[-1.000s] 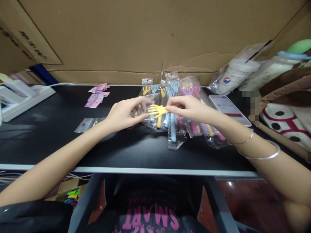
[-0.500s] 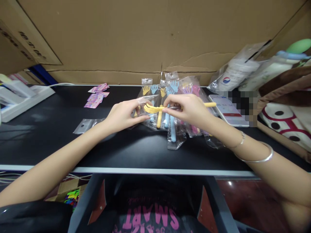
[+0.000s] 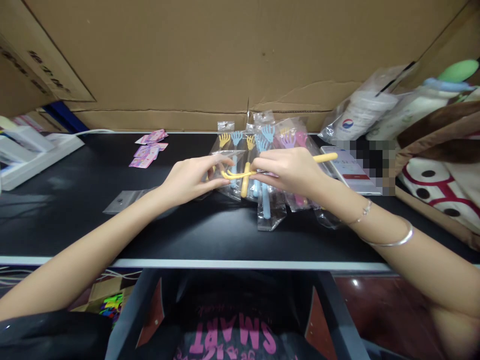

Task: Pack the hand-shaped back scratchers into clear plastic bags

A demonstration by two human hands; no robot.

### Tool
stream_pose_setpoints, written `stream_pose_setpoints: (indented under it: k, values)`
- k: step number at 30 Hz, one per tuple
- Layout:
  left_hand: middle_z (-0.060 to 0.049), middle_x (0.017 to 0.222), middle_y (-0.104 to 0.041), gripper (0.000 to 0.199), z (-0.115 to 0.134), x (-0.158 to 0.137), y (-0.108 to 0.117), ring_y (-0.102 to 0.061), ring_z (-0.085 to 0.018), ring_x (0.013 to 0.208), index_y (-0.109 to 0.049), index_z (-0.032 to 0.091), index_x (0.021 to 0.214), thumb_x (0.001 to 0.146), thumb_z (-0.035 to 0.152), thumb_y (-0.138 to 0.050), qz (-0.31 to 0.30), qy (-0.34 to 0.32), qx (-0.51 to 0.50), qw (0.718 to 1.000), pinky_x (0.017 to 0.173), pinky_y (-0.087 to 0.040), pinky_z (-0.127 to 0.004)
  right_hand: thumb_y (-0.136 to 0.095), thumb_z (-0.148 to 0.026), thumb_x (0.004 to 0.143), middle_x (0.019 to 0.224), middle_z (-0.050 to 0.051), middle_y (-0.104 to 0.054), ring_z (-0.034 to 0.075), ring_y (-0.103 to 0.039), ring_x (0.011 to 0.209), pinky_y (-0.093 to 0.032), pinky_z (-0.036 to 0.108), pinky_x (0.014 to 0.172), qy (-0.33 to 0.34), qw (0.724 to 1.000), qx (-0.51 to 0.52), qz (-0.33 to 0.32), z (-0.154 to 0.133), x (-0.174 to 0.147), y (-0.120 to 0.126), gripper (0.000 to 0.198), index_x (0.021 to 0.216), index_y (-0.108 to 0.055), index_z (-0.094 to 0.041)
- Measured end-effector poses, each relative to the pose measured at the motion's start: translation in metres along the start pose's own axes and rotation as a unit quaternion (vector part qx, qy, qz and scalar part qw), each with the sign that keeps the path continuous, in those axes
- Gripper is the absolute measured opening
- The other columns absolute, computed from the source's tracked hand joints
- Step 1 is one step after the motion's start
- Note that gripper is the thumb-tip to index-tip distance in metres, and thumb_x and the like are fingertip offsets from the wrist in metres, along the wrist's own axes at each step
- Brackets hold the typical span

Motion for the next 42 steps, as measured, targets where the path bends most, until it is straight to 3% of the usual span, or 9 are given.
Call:
stream_pose_setpoints:
  k: [10,19,24,35,42]
  values:
    - [0.000,0.093,-0.069,0.048,-0.001,-0.001,-0.004,-0.059,-0.015,0.072,-0.057,0.030,0.127,0.089,0.058,-0.046,-0.027,-0.062,-0.018,0.998,0.064,-0.036,-0.022,-0.034,-0.046,0.098,0.069,0.001,-0.059,0.013,-0.053,0.066,-0.019,0.028,0.053,0.025,1.000,0.007,-0.018,-0.001,0.000,0.000,0.041,0.079,-0.061,-0.021]
    - [-0.008,0.120,-0.064,0.050,0.004,-0.003,-0.009,-0.061,-0.022,0.104,-0.051,0.022,0.132,0.097,0.051,-0.029,-0.043,-0.105,-0.011,0.994,0.081,-0.042,-0.027,-0.035,-0.041,0.098,0.068,0.002,-0.059,0.013,-0.050,0.064,-0.018,0.028,0.052,0.020,0.999,-0.035,-0.025,-0.009,0.000,-0.004,0.038,0.083,-0.064,-0.021]
    - [-0.008,0.115,-0.065,0.050,0.010,-0.005,-0.012,-0.060,-0.022,0.103,-0.051,0.020,0.129,0.099,0.049,-0.024,-0.050,-0.122,-0.007,0.991,0.083,-0.043,-0.029,-0.035,-0.037,0.098,0.069,0.003,-0.060,0.013,-0.049,0.064,-0.019,0.028,0.053,0.017,0.998,-0.041,-0.043,-0.018,0.001,-0.005,0.037,0.082,-0.064,-0.021]
    - [-0.007,0.112,-0.065,0.034,0.022,-0.011,-0.019,-0.062,-0.019,0.102,-0.050,0.018,0.119,0.095,0.042,-0.046,-0.019,-0.129,0.027,0.991,0.082,-0.046,-0.025,-0.041,-0.033,0.098,0.063,-0.001,-0.058,0.011,-0.048,0.064,-0.020,0.027,0.054,0.031,0.992,-0.111,0.057,-0.037,-0.004,-0.010,0.031,0.086,-0.065,-0.019]
    - [-0.004,0.103,-0.067,0.027,0.023,-0.009,-0.018,-0.065,-0.018,0.094,-0.051,0.019,0.112,0.098,0.039,-0.040,0.002,-0.129,0.064,0.990,0.072,-0.044,-0.024,-0.039,-0.032,0.099,0.066,-0.001,-0.062,0.011,-0.051,0.063,-0.022,0.027,0.054,0.031,0.990,-0.112,0.079,-0.039,-0.003,-0.008,0.030,0.092,-0.065,-0.018]
Point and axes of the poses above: each hand's wrist, its own x-axis towards the middle knuckle, its own y-axis out of the back of the hand, z = x × y, the point moved 2 cm from there along x, towards the middle knuckle
